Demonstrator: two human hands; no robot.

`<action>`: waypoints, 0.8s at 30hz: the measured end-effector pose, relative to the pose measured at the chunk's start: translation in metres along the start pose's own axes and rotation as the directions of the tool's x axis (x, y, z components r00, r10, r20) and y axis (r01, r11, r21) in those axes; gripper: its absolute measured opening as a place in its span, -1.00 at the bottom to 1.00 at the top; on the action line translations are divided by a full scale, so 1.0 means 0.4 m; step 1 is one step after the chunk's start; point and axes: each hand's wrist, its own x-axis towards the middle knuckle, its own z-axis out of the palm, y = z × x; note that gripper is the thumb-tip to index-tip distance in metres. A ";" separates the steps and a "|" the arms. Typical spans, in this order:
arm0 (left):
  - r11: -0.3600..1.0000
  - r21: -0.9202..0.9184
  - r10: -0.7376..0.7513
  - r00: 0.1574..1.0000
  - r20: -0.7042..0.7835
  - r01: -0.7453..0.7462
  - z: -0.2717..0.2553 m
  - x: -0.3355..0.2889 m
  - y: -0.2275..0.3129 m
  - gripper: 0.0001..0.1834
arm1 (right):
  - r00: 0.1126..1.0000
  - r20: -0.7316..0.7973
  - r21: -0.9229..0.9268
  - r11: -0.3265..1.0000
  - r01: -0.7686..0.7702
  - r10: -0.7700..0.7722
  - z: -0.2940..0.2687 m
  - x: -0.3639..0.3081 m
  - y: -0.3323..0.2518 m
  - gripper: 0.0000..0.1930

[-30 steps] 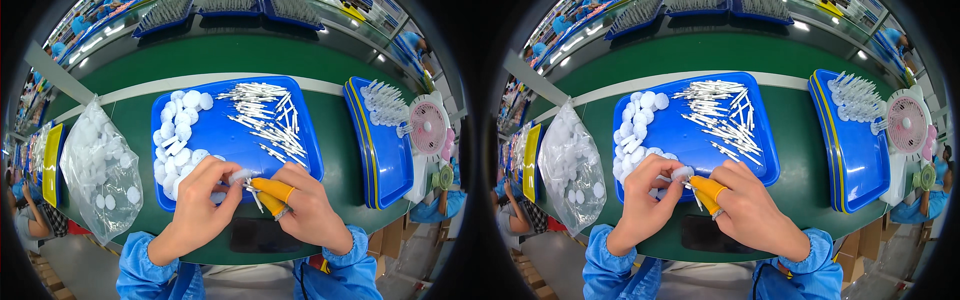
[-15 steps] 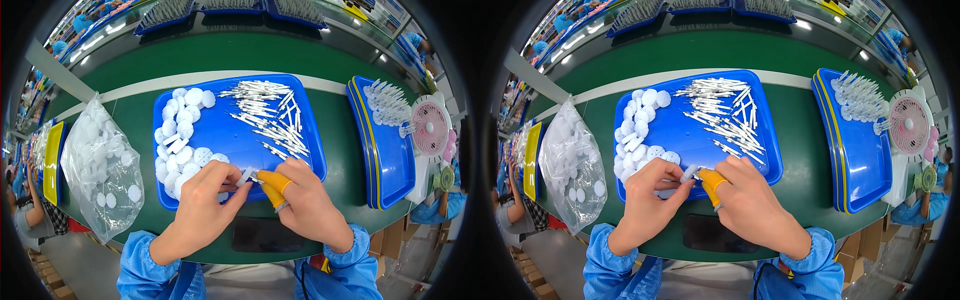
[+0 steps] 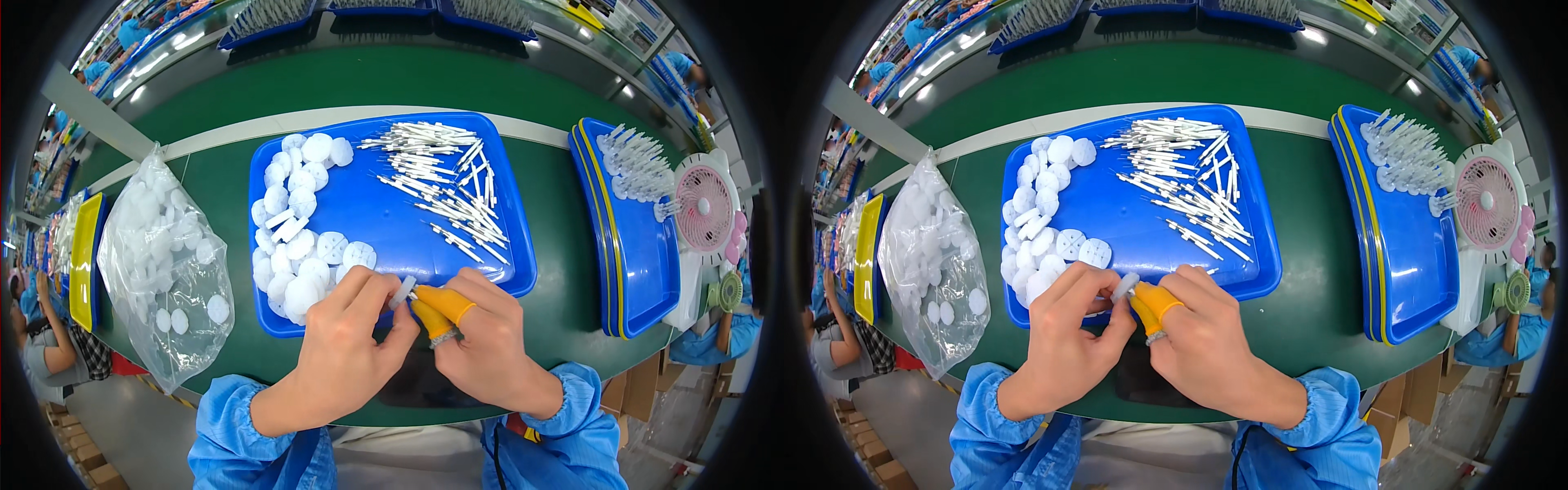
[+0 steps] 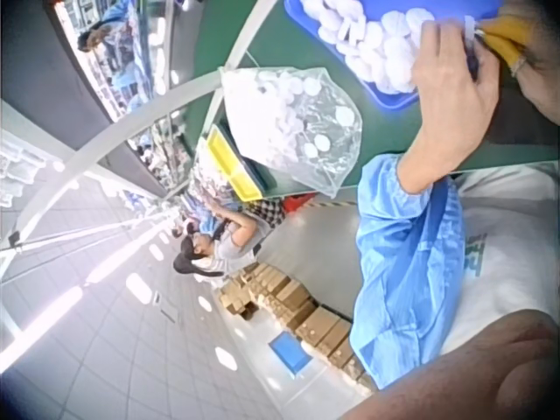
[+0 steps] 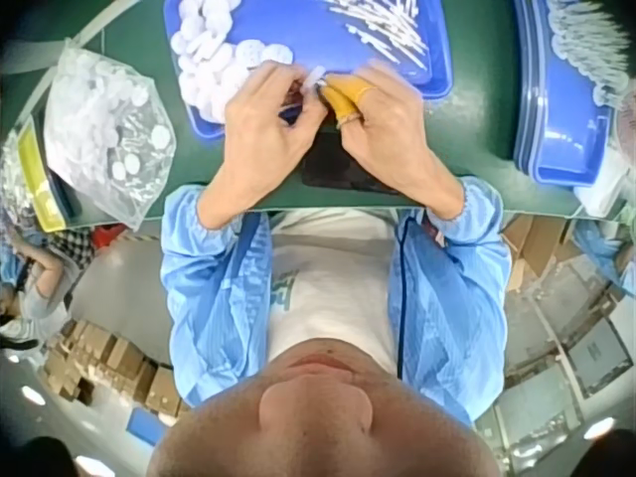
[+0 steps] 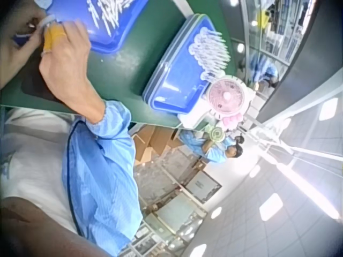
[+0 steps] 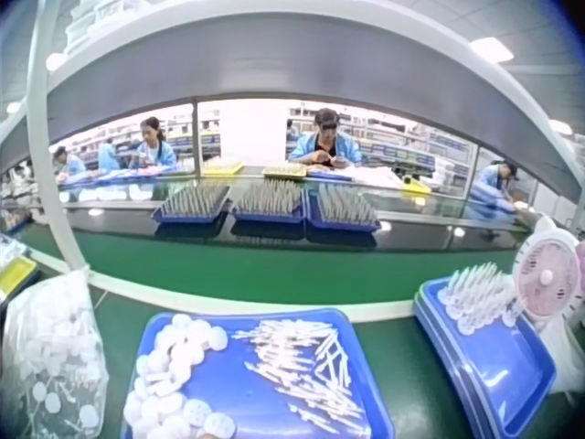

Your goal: The person inserts small white cylindrical rods into white circular plastic caps at a factory assembly station. They repeatedly pick a rod, align it with a cap, and press it in, then place the assembled unit into a blue tray. The process is continuous and repetitive throughout the clip.

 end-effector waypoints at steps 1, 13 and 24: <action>1.000 -0.007 -0.018 1.000 0.003 0.018 0.002 0.000 0.000 -0.77 | 1.000 -0.016 0.001 1.000 -0.021 0.021 0.006 0.000 -0.002 -0.72; 0.986 -0.092 -0.142 0.989 -0.034 0.139 -0.039 0.035 -0.009 -0.81 | 0.935 0.315 -0.384 0.923 -0.030 0.161 -0.120 0.069 0.074 -0.74; 0.964 -0.197 -0.175 0.983 0.052 0.182 -0.039 0.034 0.001 -0.83 | 0.984 0.180 0.043 0.999 -0.004 -0.004 -0.086 0.042 0.001 -0.61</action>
